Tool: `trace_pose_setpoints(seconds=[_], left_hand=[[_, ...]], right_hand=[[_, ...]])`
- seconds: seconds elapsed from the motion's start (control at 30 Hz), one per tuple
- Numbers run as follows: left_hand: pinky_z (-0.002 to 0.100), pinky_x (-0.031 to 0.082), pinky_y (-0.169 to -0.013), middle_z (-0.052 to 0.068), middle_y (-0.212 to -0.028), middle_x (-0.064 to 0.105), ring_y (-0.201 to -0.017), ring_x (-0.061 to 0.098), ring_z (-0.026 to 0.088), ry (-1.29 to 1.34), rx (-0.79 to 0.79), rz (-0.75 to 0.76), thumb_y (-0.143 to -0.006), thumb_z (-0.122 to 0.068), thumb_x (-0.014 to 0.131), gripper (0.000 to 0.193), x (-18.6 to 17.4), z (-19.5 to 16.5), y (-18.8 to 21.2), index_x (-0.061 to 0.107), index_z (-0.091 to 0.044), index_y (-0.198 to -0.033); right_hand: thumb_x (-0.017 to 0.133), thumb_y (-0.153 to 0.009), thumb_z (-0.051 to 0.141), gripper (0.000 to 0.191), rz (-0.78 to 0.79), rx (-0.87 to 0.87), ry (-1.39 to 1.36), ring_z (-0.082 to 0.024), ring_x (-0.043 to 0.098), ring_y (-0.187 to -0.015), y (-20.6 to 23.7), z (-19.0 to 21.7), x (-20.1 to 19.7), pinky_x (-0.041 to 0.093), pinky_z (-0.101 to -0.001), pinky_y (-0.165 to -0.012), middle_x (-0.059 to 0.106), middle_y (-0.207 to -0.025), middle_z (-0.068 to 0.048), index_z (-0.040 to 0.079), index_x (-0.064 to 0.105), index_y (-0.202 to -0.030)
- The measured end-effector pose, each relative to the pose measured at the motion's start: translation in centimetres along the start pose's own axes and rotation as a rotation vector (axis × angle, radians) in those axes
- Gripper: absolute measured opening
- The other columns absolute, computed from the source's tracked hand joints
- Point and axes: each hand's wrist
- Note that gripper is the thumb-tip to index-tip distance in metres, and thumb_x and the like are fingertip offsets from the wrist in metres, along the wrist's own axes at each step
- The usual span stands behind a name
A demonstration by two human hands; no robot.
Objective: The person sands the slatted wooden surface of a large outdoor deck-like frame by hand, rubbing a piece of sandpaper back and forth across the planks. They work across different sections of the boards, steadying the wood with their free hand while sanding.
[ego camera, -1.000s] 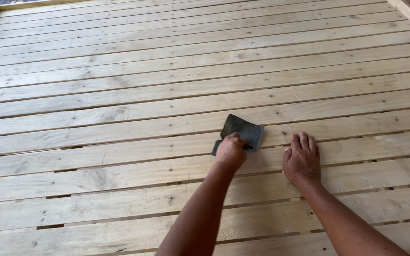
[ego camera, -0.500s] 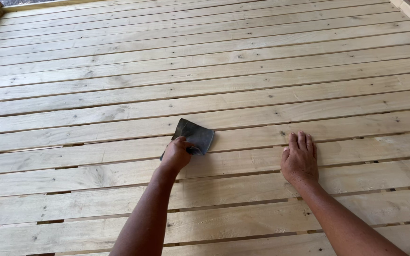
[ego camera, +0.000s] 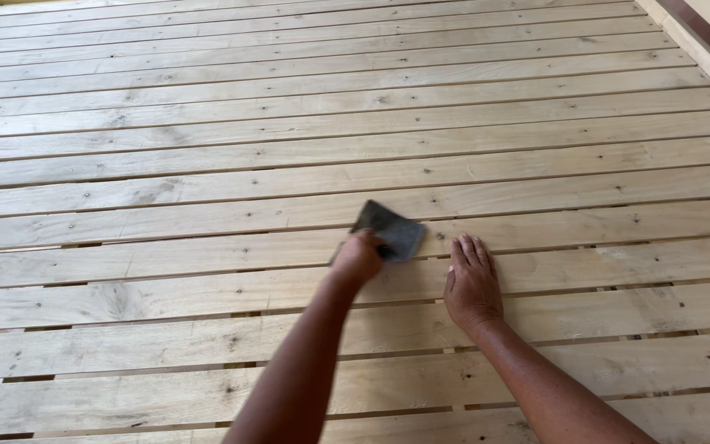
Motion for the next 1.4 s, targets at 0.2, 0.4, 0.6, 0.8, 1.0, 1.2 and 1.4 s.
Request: trace_pose_setpoints(seconds=[0.2, 0.4, 0.6, 0.8, 1.0, 1.2, 1.4], left_hand=[[0.038, 0.059, -0.094, 0.011, -0.125, 0.070, -0.112, 0.070, 0.031, -0.008, -0.220, -0.011, -0.075, -0.010, 0.077, 0.045, -3.4, 3.8, 0.6, 0.073, -0.015, -0.119], [0.039, 0.052, -0.104, 0.008, -0.128, 0.067, -0.121, 0.063, 0.032, -0.132, -0.062, 0.077, -0.081, -0.005, 0.066, 0.041, 3.6, -11.2, -1.8, 0.077, -0.018, -0.118], [0.040, 0.053, -0.102, 0.010, -0.124, 0.071, -0.120, 0.066, 0.030, -0.015, -0.086, 0.075, -0.085, -0.007, 0.064, 0.036, 10.0, -22.8, -3.7, 0.077, -0.019, -0.116], [0.040, 0.052, -0.101, 0.008, -0.122, 0.069, -0.119, 0.064, 0.030, -0.009, 0.087, 0.018, -0.086, -0.010, 0.065, 0.030, 17.0, -32.9, -5.4, 0.081, -0.019, -0.109], [0.039, 0.052, -0.101, 0.005, -0.125, 0.067, -0.123, 0.061, 0.027, 0.019, 0.063, 0.024, -0.084, -0.012, 0.071, 0.028, 22.2, -40.3, -6.7, 0.081, -0.018, -0.109], [0.038, 0.052, -0.101, 0.006, -0.127, 0.067, -0.121, 0.064, 0.028, 0.079, 0.067, 0.017, -0.085, -0.006, 0.064, 0.033, 21.9, -38.1, -6.2, 0.080, -0.018, -0.111], [0.039, 0.051, -0.104, 0.007, -0.127, 0.068, -0.123, 0.062, 0.031, -0.010, -0.007, 0.016, -0.082, -0.003, 0.062, 0.039, 16.3, -30.4, -4.8, 0.079, -0.020, -0.113]], right_hand=[[0.047, -0.091, 0.006, 0.052, -0.017, -0.190, -0.049, -0.034, 0.038, -0.148, 0.5, -4.8, -2.2, 0.029, -0.0434, -0.123, 0.048, -0.155, -0.017, 0.000, 0.053, -0.142], [0.045, -0.098, 0.000, 0.047, -0.150, -0.044, -0.595, -0.036, 0.047, -0.142, 1.7, -9.3, -4.5, 0.046, -0.0414, -0.111, 0.042, -0.160, -0.020, -0.001, 0.051, -0.145], [0.046, -0.101, 0.001, 0.041, -0.177, 0.047, -0.604, -0.036, 0.051, -0.140, 2.3, -17.0, -7.1, 0.049, -0.0392, -0.107, 0.044, -0.159, -0.020, 0.003, 0.056, -0.141], [0.048, -0.096, 0.001, 0.040, -0.064, 0.193, -0.526, -0.032, 0.065, -0.121, 3.2, -25.6, -10.5, 0.054, -0.0393, -0.100, 0.047, -0.159, -0.017, 0.006, 0.061, -0.134], [0.052, -0.096, 0.000, 0.040, -0.153, 0.071, -0.450, -0.040, 0.055, -0.133, 4.1, -30.8, -12.8, 0.051, -0.0427, -0.102, 0.048, -0.155, -0.022, 0.008, 0.064, -0.133], [0.053, -0.094, -0.001, 0.038, -0.162, 0.038, -0.439, -0.038, 0.053, -0.139, 4.4, -32.4, -12.4, 0.047, -0.0422, -0.110, 0.052, -0.152, -0.021, 0.001, 0.065, -0.130], [0.054, -0.094, 0.005, 0.034, -0.175, 0.020, -0.335, -0.035, 0.053, -0.136, 4.1, -31.2, -11.6, 0.045, -0.0422, -0.112, 0.055, -0.150, -0.019, -0.001, 0.068, -0.124]])
Point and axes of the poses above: each hand's wrist, its own y-axis away from the middle knuckle, its own x-axis out of the palm, z = x × y
